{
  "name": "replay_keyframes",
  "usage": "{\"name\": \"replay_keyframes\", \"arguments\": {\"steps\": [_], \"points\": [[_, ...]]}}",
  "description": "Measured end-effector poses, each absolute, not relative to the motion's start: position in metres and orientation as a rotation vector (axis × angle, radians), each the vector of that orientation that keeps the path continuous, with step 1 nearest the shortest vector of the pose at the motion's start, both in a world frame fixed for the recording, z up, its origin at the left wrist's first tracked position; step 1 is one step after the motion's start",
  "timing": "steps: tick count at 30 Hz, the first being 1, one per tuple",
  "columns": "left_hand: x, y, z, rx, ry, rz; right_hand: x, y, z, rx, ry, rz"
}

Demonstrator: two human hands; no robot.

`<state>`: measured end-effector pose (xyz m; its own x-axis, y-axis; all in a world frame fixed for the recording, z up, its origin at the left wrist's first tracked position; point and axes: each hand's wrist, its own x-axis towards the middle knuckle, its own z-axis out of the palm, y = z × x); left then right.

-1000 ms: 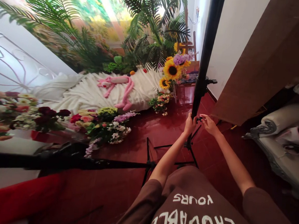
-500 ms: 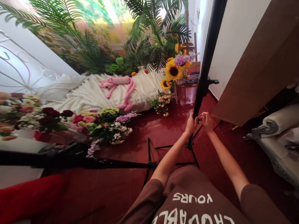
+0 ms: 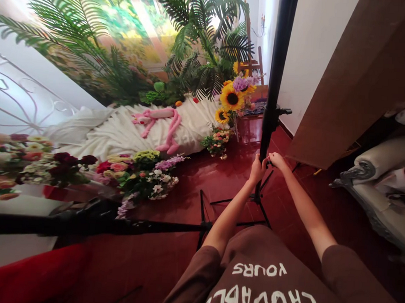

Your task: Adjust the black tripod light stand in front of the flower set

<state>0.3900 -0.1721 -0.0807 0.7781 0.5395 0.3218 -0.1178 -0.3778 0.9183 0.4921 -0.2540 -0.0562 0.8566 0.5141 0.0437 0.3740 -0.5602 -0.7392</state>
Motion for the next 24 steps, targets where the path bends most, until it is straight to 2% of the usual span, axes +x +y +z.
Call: {"name": "replay_keyframes", "arguments": {"steps": [5, 12, 24], "points": [[0.390, -0.173, -0.081, 1.828, 0.323, 0.725, 0.464, -0.275, -0.073, -1.940, -0.477, 0.119], [0.389, -0.174, -0.079, 1.782, 0.296, 0.712, 0.437, -0.294, -0.073, -1.797, -0.703, -0.025], [0.388, -0.173, -0.076, 1.767, 0.297, 0.681, 0.454, -0.280, -0.089, -2.091, -0.683, -0.209]]}}
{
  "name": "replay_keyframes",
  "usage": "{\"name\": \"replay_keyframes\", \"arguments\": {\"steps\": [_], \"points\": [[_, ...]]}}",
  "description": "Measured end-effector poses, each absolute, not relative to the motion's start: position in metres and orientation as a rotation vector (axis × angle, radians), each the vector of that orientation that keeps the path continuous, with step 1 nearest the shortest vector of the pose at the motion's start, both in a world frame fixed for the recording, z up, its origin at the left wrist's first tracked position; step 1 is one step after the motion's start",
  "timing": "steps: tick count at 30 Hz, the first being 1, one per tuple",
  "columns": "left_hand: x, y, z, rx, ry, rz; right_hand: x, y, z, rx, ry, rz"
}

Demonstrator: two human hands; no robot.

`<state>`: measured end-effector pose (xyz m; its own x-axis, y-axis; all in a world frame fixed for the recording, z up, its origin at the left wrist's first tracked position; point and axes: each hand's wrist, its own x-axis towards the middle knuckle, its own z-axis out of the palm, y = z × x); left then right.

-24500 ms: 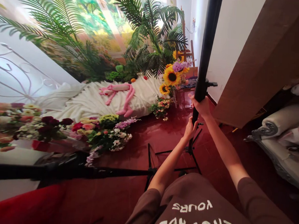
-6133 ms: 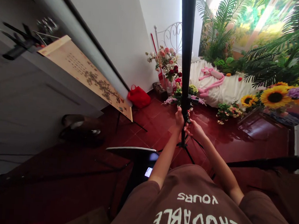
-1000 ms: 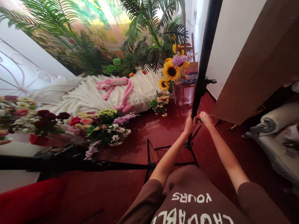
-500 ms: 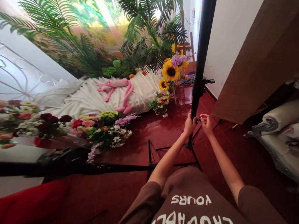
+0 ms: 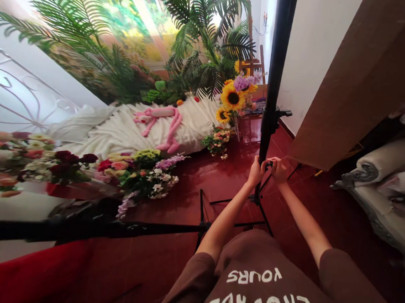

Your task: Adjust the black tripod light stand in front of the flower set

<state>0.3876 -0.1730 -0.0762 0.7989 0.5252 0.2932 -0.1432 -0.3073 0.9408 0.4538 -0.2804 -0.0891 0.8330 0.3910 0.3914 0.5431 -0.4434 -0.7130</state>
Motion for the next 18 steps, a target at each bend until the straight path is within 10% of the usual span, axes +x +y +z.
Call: {"name": "replay_keyframes", "arguments": {"steps": [18], "points": [[0.388, -0.171, -0.075, 1.798, 0.333, 0.667, 0.483, -0.261, -0.058, -2.272, -0.458, 0.176]]}}
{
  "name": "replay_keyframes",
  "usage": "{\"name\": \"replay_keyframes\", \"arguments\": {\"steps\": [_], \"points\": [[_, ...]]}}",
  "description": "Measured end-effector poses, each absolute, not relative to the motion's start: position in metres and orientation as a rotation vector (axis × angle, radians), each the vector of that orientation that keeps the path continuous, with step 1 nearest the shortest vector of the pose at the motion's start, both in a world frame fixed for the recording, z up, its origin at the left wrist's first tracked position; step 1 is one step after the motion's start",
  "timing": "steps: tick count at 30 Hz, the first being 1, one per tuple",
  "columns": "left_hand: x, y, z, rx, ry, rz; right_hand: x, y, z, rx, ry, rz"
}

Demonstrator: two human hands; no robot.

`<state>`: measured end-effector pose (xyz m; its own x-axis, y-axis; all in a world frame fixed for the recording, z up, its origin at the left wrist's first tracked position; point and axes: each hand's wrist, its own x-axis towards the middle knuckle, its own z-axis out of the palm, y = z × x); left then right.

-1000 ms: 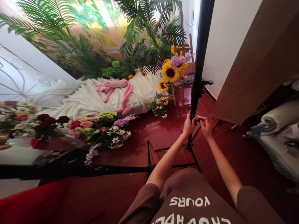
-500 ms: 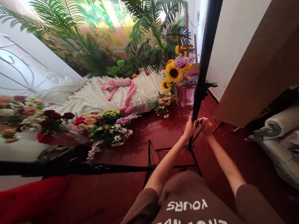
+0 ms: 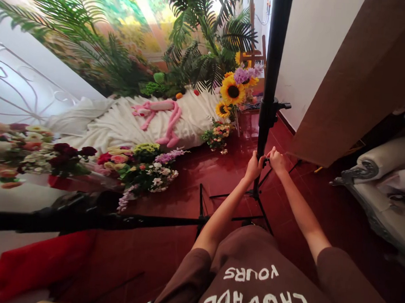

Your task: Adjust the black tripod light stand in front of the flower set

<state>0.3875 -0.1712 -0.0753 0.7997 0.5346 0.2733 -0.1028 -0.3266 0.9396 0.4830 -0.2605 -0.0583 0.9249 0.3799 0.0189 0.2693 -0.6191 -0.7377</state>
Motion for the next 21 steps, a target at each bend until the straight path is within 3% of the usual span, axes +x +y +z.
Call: {"name": "replay_keyframes", "arguments": {"steps": [5, 11, 17, 21], "points": [[0.354, -0.170, -0.067, 1.885, 0.291, 0.710, 0.458, -0.268, -0.087, -1.853, -0.095, 0.365], [0.240, -0.145, -0.039, 2.025, 0.664, 1.349, 0.375, -0.246, -0.129, -1.727, -0.140, 0.829], [0.115, -0.100, -0.007, 1.595, 1.428, 2.286, 0.295, -0.172, -0.108, -1.589, -0.493, 1.197], [0.048, -0.067, -0.001, 1.223, 1.734, 2.287, 0.230, -0.130, -0.081, -1.334, -0.609, 1.554]]}}
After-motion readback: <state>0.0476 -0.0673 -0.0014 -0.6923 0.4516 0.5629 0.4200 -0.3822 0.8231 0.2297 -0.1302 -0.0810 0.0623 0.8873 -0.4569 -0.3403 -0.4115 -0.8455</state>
